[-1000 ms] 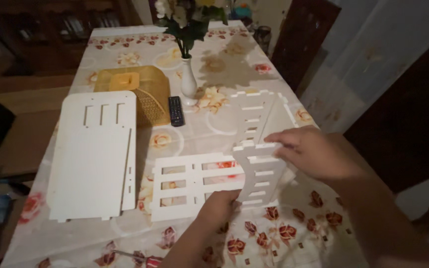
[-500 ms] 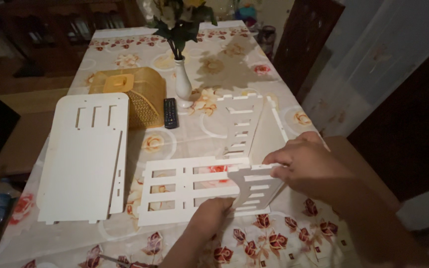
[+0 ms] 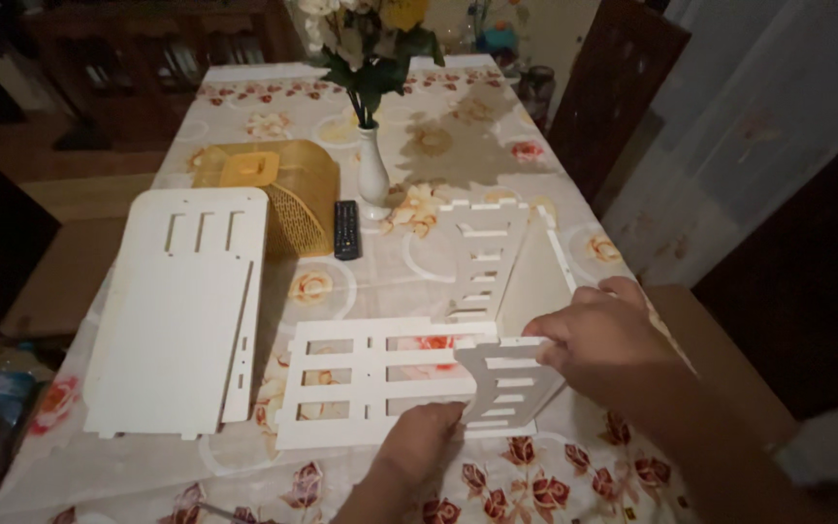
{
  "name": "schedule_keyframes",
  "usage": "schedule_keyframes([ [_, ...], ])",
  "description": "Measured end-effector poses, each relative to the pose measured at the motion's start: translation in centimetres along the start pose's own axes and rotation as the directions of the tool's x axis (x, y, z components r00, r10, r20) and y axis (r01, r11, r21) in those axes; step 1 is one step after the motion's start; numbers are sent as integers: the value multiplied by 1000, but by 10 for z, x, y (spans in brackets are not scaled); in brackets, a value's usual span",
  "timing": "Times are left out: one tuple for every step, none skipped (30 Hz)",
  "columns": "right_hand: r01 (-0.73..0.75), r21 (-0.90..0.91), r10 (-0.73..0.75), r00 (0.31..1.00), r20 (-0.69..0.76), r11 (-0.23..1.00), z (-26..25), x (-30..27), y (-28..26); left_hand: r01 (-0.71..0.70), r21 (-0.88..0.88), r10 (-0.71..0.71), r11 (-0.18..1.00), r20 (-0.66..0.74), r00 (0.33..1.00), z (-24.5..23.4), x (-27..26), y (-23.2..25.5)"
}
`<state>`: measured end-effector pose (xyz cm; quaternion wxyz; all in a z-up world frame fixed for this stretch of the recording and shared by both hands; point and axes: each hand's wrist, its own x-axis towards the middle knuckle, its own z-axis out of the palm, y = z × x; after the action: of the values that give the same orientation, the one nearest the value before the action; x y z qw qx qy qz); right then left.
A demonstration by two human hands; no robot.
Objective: The person uses a screwdriver to tighten screws on white plastic furniture panels, then aligns and interlocks multiple panels to form a box-like structure. The person repeatedly adjusts the panels and secures them together.
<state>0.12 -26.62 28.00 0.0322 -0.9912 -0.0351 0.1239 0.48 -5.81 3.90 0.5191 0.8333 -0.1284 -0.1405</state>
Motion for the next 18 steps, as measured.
schedule_keyframes([
  [205,-13,-202,948,-245,979,7,-6,11,-200,364,191,910,61,980,-4,2,0],
  [390,-72,-378,804,-459,918,16,-15,26,-187,301,179,935,54,982,-4,0,0],
  [533,-167,-503,582,-640,829,26,-16,35,-172,237,166,956,46,985,-4,1,0],
  [509,-98,-449,634,-629,855,41,-20,39,-149,167,145,975,33,989,-4,-1,0],
  [469,-28,-388,694,-607,883,52,-21,44,-191,148,195,970,-10,981,-4,-7,0],
  [423,39,-326,750,-576,905,62,-16,45,-236,131,245,963,-56,968,-3,-13,1],
  [368,99,-264,807,-529,925,69,-13,47,-281,117,293,952,-104,950,-3,-20,3],
  [298,158,-188,852,-489,941,72,-10,49,-71,-264,37,962,-131,991,-4,-24,6],
  [226,209,-112,886,-450,951,73,-10,51,132,-607,-210,784,-59,976,-5,-28,10],
  [183,244,-59,896,-439,952,72,-11,54,287,-838,-392,464,96,915,-8,-28,13],
  [139,277,-8,904,-428,951,71,-12,57,118,-573,-229,811,-125,965,-19,-27,12],
  [87,318,55,909,-413,944,71,-17,61,-62,-176,16,982,-253,967,-38,-28,5],
  [55,348,98,908,-408,936,73,-19,64,-220,263,290,939,-266,919,-54,-30,-3],
  [22,379,137,911,-388,925,77,-22,66,-133,293,211,947,-255,944,-70,-29,-13],
  [-8,407,174,911,-373,913,81,-24,67,-45,324,130,945,-245,961,-88,-29,-25],
  [-20,425,191,912,-362,905,84,-21,64,-84,376,225,923,-349,910,-103,-28,-38],
  [-31,441,204,914,-350,897,88,-18,59,-113,433,319,894,-439,840,-118,-29,-52],
  [-33,455,209,915,-344,890,90,-13,52,-56,476,313,878,-479,820,-134,-36,-67],
])
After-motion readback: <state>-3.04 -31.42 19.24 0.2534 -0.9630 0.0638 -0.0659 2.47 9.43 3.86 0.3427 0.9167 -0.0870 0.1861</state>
